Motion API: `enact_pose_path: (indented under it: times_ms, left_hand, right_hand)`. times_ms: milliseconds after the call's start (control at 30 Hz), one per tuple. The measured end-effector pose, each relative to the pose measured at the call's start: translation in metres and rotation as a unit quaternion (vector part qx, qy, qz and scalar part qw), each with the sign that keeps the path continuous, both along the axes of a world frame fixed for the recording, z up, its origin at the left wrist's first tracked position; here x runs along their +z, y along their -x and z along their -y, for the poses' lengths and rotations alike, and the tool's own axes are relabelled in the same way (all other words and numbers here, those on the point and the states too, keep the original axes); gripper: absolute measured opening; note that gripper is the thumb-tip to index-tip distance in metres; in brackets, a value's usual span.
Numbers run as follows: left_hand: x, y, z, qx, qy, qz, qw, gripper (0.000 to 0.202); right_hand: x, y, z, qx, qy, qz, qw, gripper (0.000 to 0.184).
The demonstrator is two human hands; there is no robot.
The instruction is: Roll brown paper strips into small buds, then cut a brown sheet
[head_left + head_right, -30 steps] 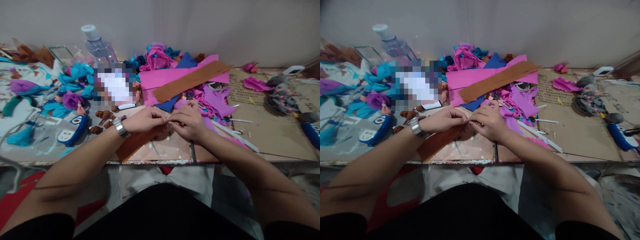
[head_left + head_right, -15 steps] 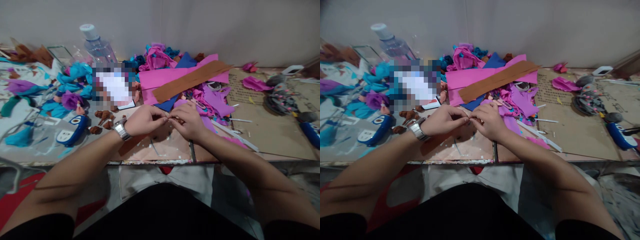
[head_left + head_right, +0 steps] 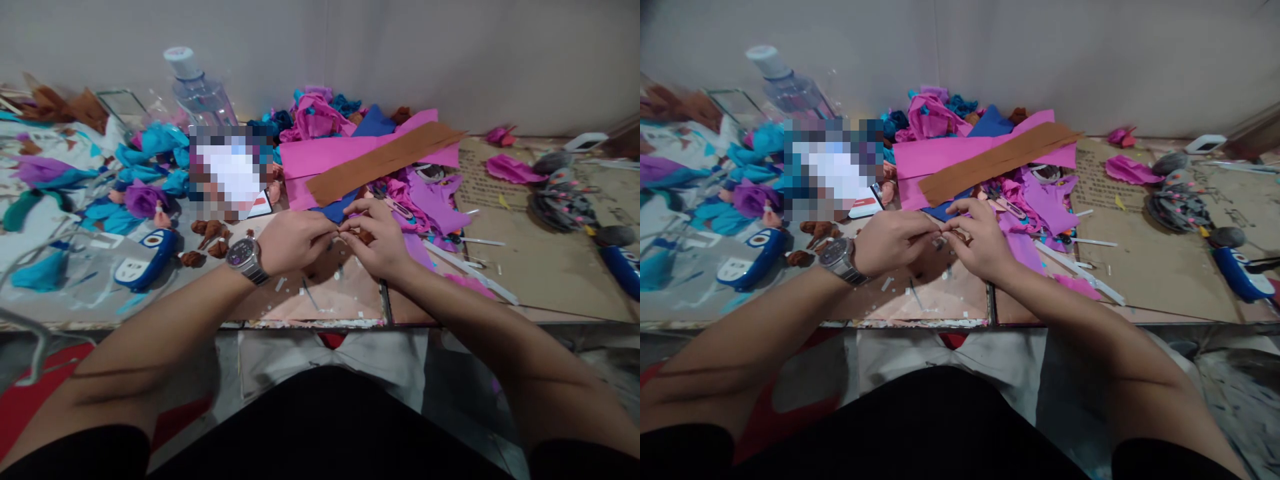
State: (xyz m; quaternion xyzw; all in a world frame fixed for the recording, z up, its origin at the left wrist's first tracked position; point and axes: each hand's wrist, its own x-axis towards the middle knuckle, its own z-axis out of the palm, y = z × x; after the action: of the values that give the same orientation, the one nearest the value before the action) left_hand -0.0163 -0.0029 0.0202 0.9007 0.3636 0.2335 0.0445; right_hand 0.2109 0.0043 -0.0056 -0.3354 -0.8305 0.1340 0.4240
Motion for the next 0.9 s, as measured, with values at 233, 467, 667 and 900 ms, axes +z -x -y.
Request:
enact_pose_path:
  times_ms: [233, 467, 667, 900]
  left_hand:
    - [-0.0039, 0.001, -0.0013, -0.003, -0.035, -0.018, 0.999, 0.03]
    - [-0.0053, 0.0002, -0.0004, -0.005, -0.032, -0.004, 0.999, 0.028]
    - [-0.0049, -0.0039, 0.0008, -0.012, 0.013, 0.028, 0.999, 0.025]
    - [0.003, -0.0029, 0.0012, -0.008, 0.094, 0.061, 0.994, 0.024]
  right_hand:
    - [0.0027, 0.0009, 0.0015, 0.004, 0.008, 0.004, 1.0, 0.004]
    - [0.0021, 0.0014, 0.0009, 0.013, 0.02, 0.011, 1.0, 0.006]
    - [-0.0001, 0.0033, 0.001, 0.033, 0.041, 0.003, 0.999, 0.004]
    - [0.0058, 0.0, 0.0026, 0.028, 0.036, -0.012, 0.999, 0.004]
